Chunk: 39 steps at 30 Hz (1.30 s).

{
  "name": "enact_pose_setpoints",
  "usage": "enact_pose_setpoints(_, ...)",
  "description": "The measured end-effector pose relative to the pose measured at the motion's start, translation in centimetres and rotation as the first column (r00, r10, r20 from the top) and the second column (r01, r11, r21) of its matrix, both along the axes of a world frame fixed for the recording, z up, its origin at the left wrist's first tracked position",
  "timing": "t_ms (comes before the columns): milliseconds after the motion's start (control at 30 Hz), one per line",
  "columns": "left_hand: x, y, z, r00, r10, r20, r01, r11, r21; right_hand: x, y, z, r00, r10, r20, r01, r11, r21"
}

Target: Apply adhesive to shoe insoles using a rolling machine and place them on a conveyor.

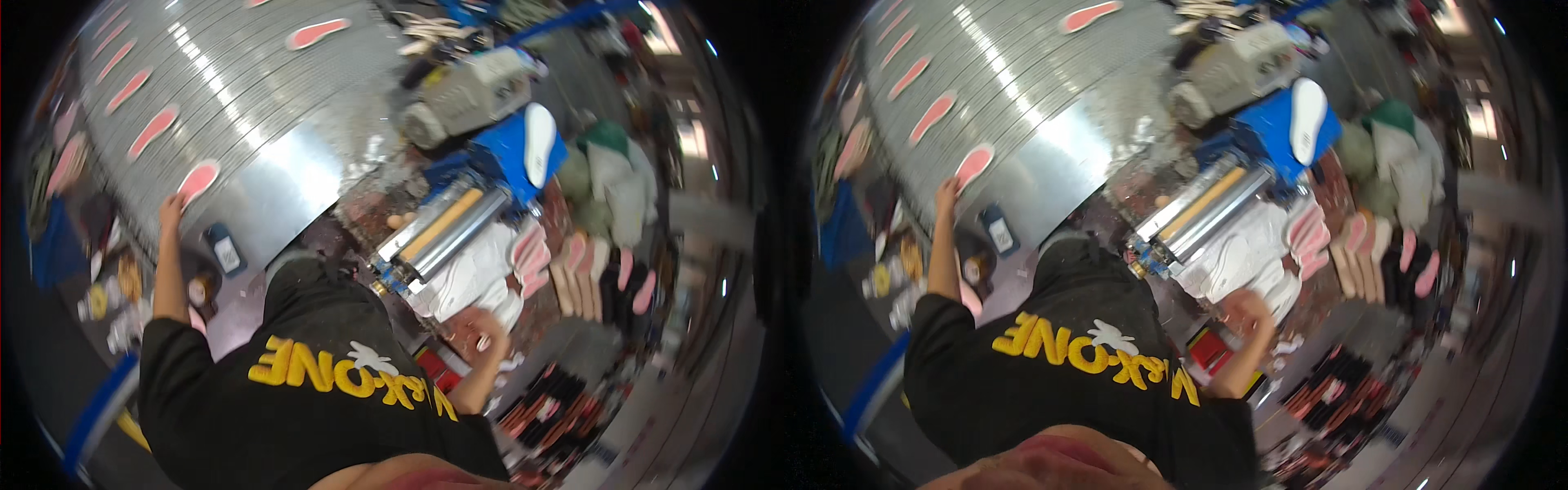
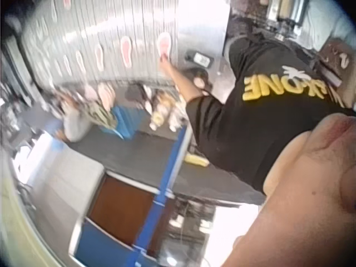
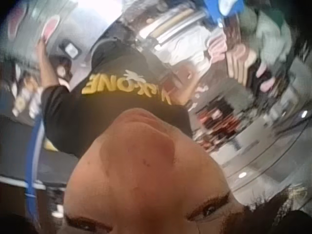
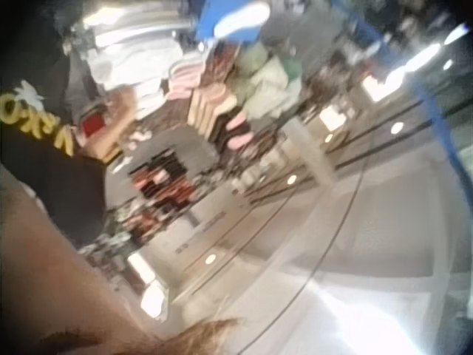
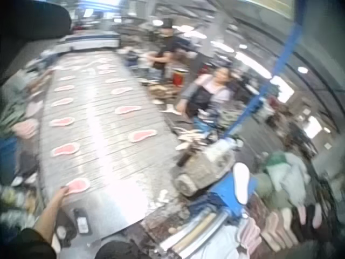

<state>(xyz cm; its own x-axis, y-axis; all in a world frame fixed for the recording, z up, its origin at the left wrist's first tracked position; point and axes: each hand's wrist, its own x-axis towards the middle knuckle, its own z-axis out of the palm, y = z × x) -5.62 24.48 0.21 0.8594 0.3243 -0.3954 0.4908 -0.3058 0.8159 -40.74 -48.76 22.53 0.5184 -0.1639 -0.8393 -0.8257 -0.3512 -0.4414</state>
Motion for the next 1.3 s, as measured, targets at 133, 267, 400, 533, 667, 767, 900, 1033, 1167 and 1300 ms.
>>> enact_pose_setpoints(133,7.3,0.6,-1.3,0.958,-0.286,0.032,0.277,0.947,0.164,9.5,-3.3,12.4,0.824,0.093,0.558,0.317,0.741,-0.592)
enact_pose_setpoints(267,10.6,0.8,-4.1,0.928,-0.368,0.054,0.344,0.903,0.256,22.2,-2.5,13.8,0.484,0.099,0.870,0.582,0.706,-0.404)
enact_pose_setpoints(400,11.2,1.1,-6.4,0.874,-0.484,-0.046,0.433,0.732,0.526,29.0,-3.9,10.8,0.739,0.231,0.633,0.452,0.527,-0.720)
enact_pose_setpoints(533,10.5,0.9,-6.9,0.836,-0.532,-0.134,0.502,0.643,0.578,30.3,-5.0,8.6,0.950,0.040,0.310,0.277,0.354,-0.893)
enact_pose_setpoints(667,8.9,0.2,-6.7,0.816,-0.571,-0.085,0.523,0.669,0.529,30.3,-5.0,8.5,0.906,0.025,0.423,0.396,0.308,-0.865)
enact_pose_setpoints(767,7.7,0.5,-7.2,0.787,-0.608,-0.099,0.544,0.611,0.576,29.8,-4.8,9.5,0.704,0.043,0.708,0.656,0.342,-0.673)
enact_pose_setpoints(900,7.2,0.7,-7.8,0.811,-0.569,-0.138,0.542,0.640,0.544,27.4,-4.3,11.7,-0.055,-0.443,0.895,0.719,0.604,0.343)
enact_pose_setpoints(1033,7.7,-4.1,-4.8,0.870,-0.487,0.077,0.369,0.747,0.553,20.0,-2.4,11.5,-0.300,-0.548,0.780,0.619,0.510,0.597)
enact_pose_setpoints(1167,7.9,-18.1,3.6,0.686,-0.682,0.253,0.664,0.729,0.164,8.9,-0.5,8.3,-0.330,-0.559,0.761,0.663,0.436,0.608)
enact_pose_setpoints(1300,5.0,-35.0,15.0,0.148,-0.864,0.481,0.953,0.255,0.165,3.0,2.7,3.2,-0.342,-0.668,0.661,0.773,0.199,0.602)
